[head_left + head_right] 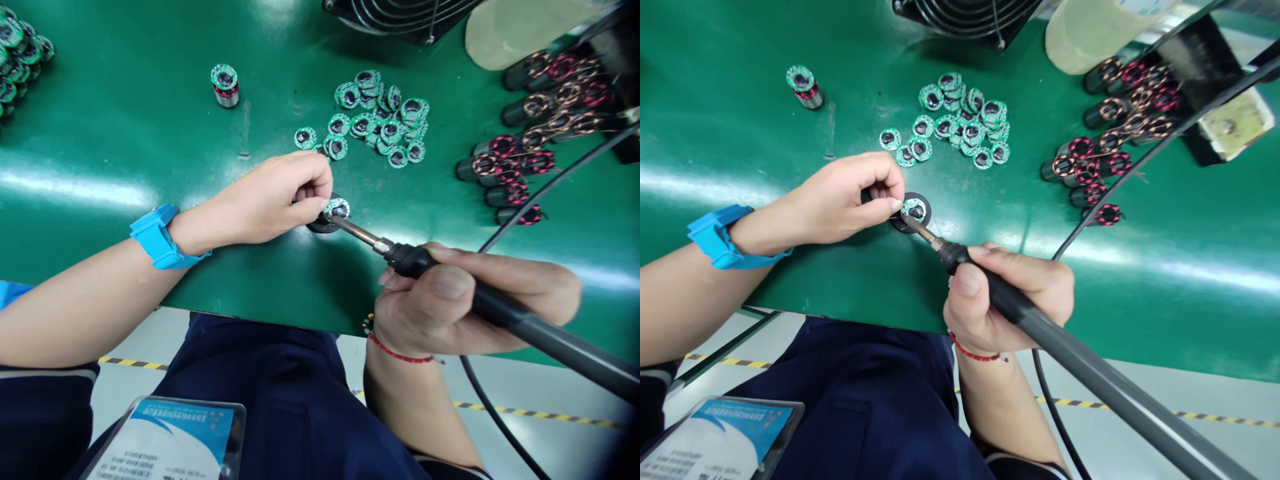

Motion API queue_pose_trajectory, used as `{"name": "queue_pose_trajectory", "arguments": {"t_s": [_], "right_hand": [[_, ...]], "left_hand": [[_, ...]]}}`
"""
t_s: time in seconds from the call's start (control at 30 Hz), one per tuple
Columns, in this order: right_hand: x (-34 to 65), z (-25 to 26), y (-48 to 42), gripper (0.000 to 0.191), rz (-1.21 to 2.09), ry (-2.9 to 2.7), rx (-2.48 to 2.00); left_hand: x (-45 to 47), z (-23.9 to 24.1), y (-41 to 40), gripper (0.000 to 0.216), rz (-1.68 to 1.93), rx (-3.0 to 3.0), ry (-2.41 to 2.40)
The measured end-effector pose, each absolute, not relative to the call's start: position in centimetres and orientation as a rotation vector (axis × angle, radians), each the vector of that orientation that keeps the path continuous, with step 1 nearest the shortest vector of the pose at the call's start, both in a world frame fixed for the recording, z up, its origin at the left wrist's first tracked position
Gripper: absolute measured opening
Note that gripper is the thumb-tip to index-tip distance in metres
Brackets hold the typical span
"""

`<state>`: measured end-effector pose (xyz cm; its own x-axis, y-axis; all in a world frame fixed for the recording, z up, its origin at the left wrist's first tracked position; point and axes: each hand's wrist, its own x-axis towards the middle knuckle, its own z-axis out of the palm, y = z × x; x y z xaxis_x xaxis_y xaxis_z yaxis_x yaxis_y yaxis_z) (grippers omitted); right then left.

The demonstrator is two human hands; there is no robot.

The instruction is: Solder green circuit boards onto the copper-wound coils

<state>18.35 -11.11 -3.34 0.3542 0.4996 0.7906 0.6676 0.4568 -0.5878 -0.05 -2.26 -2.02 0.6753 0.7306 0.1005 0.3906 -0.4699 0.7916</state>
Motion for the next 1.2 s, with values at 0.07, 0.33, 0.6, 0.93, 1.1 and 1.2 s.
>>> {"name": "queue_pose_trajectory", "arguments": {"t_s": [0.07,0.33,0.6,0.93,1.1,1.2], "right_hand": [[18.4,-3.3,-11.0,0.031,-0.167,-1.295,-1.140],[18.5,-3.8,-10.7,0.029,-0.107,-1.372,-1.007],[18.5,-1.4,-10.4,0.051,0.497,-1.854,-1.323],[18.7,-3.3,-9.5,0.054,0.504,-1.879,-1.276],[18.7,-3.1,-9.5,0.056,0.525,-1.905,-1.272],[18.9,-3.2,-9.5,0.055,0.534,-1.901,-1.290]], "left_hand": [[-0.1,-2.0,-2.3,0.015,0.553,2.102,0.867],[-0.1,-1.9,-2.3,0.015,0.543,2.105,0.873],[-0.2,-2.1,-2.1,0.013,0.559,2.108,0.834],[-1.0,-1.8,-1.9,0.014,0.460,2.213,0.710],[-1.0,-1.7,-2.3,0.013,0.500,2.165,0.724],[-0.8,-1.7,-2.5,0.014,0.567,2.117,0.739]]}}
